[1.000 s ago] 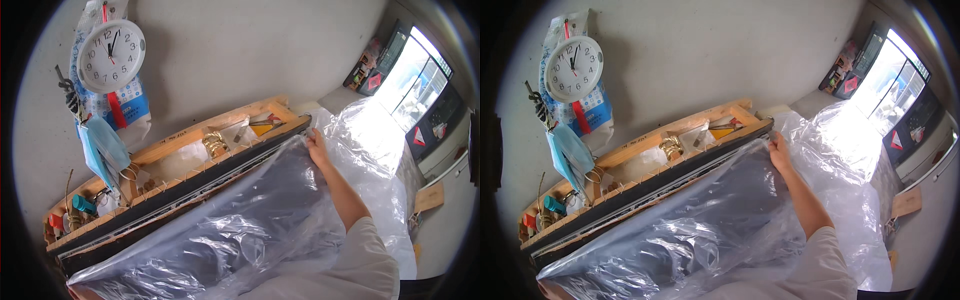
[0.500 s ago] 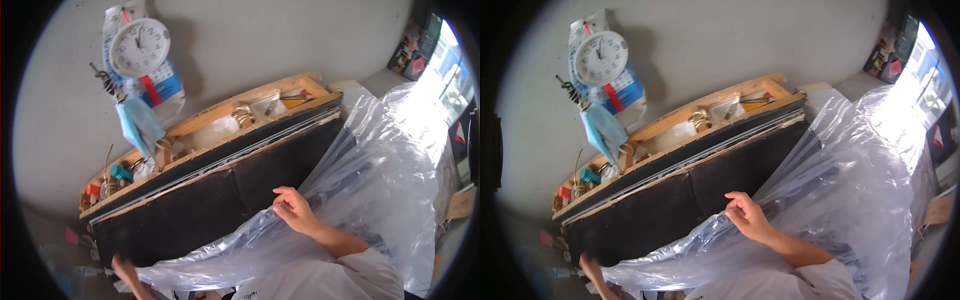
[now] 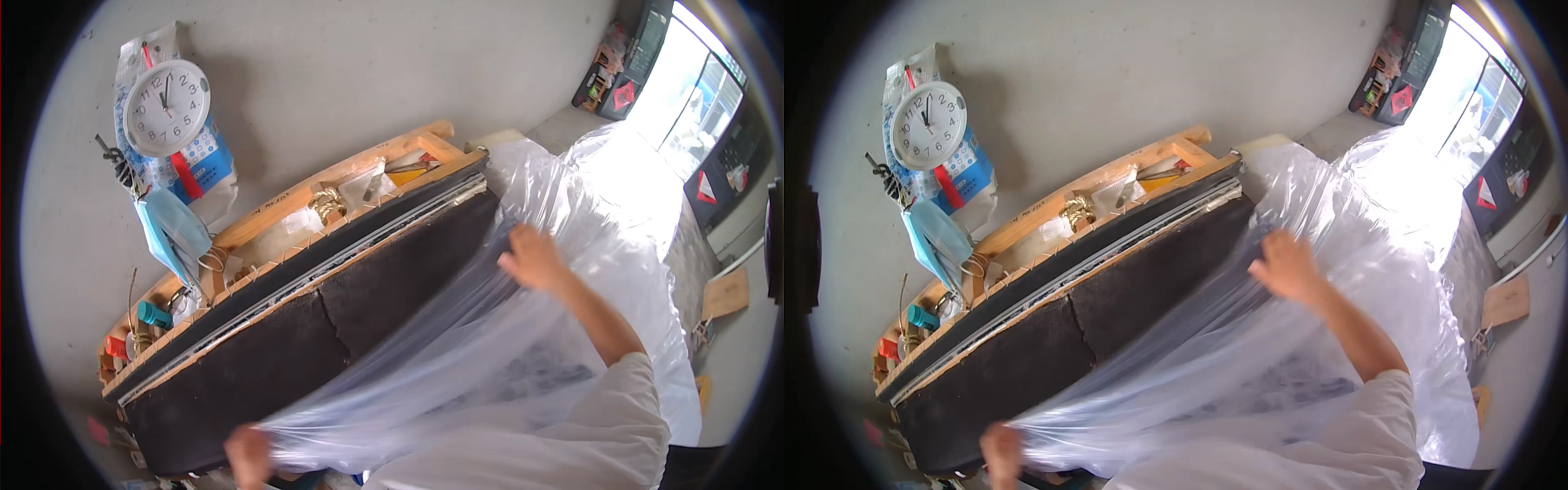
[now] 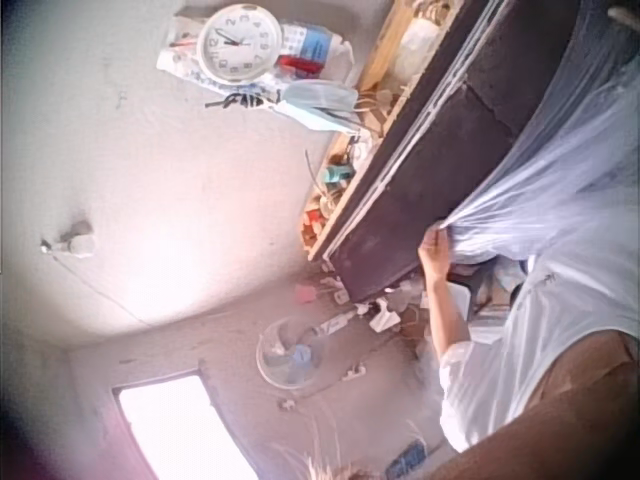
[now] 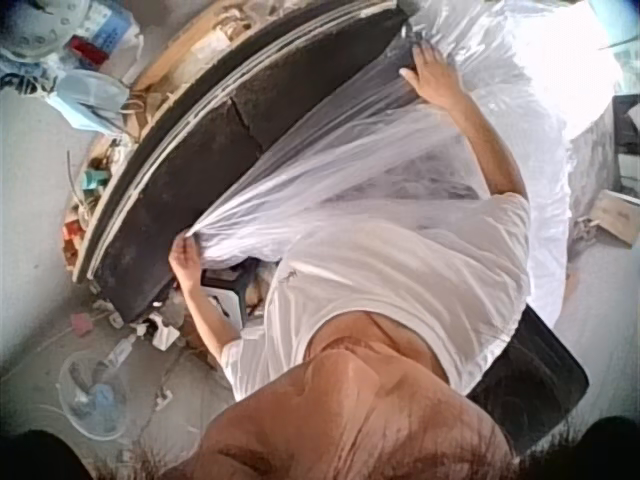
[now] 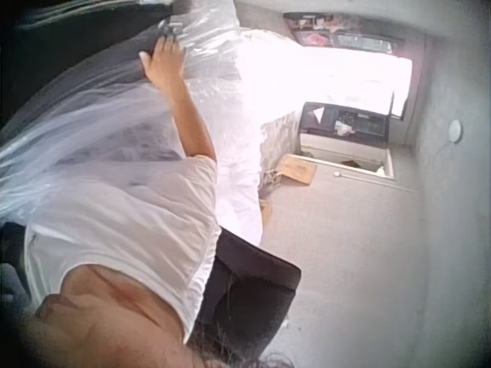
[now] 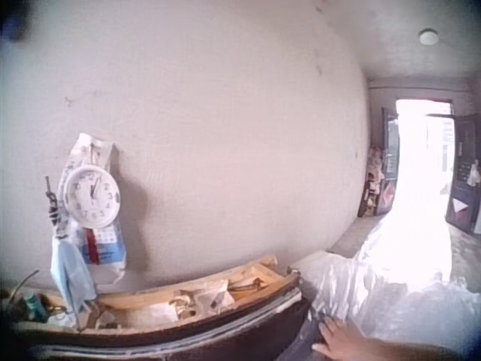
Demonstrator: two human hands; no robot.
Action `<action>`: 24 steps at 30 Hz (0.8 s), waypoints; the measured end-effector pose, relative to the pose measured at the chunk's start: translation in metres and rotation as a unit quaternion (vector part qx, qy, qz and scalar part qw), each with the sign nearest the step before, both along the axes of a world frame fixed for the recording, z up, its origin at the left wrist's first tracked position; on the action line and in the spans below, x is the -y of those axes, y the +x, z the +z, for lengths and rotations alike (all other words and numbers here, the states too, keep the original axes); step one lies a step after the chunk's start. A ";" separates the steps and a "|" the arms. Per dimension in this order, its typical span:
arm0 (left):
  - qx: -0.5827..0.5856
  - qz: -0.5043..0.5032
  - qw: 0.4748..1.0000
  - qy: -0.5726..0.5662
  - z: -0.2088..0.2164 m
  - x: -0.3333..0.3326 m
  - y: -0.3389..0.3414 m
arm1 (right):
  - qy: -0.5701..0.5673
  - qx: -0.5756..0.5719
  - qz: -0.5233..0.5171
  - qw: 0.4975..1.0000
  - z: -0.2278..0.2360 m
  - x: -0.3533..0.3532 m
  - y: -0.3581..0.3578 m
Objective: The person repeatedly unfolds and wraps plastic sheeting around a long black cushion by hand, smoothing the plastic over the surface.
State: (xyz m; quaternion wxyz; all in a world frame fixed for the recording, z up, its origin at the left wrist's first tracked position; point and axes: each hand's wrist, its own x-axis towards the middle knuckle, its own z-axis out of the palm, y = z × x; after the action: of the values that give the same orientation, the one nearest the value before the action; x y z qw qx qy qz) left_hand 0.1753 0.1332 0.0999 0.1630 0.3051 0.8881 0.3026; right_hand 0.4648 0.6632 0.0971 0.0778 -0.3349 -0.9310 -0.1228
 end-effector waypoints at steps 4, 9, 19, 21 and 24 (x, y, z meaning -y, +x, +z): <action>-0.374 0.337 0.851 -0.147 -0.008 0.101 -0.095 | -0.136 -0.034 0.370 0.919 0.027 0.128 -0.041; -0.367 0.384 0.845 -0.057 -0.055 0.145 -0.123 | -0.071 -0.188 -0.067 0.977 -0.006 0.027 -0.066; -0.324 0.344 0.875 0.105 -0.036 0.089 -0.110 | -0.234 -0.097 0.527 0.811 0.000 0.237 -0.152; -0.314 0.352 0.879 0.069 -0.043 0.102 -0.120 | -0.503 -0.004 0.499 0.706 0.027 0.242 -0.133; -0.303 0.330 0.893 0.051 -0.032 0.102 -0.109 | -0.628 0.134 0.296 0.707 0.092 0.175 -0.099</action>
State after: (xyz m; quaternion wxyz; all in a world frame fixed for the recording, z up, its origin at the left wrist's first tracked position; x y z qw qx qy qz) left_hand 0.0666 0.0311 0.0681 -0.2391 0.0792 0.9274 0.2767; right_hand 0.3659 0.4886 0.1892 -0.2439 0.0065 -0.8452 0.4756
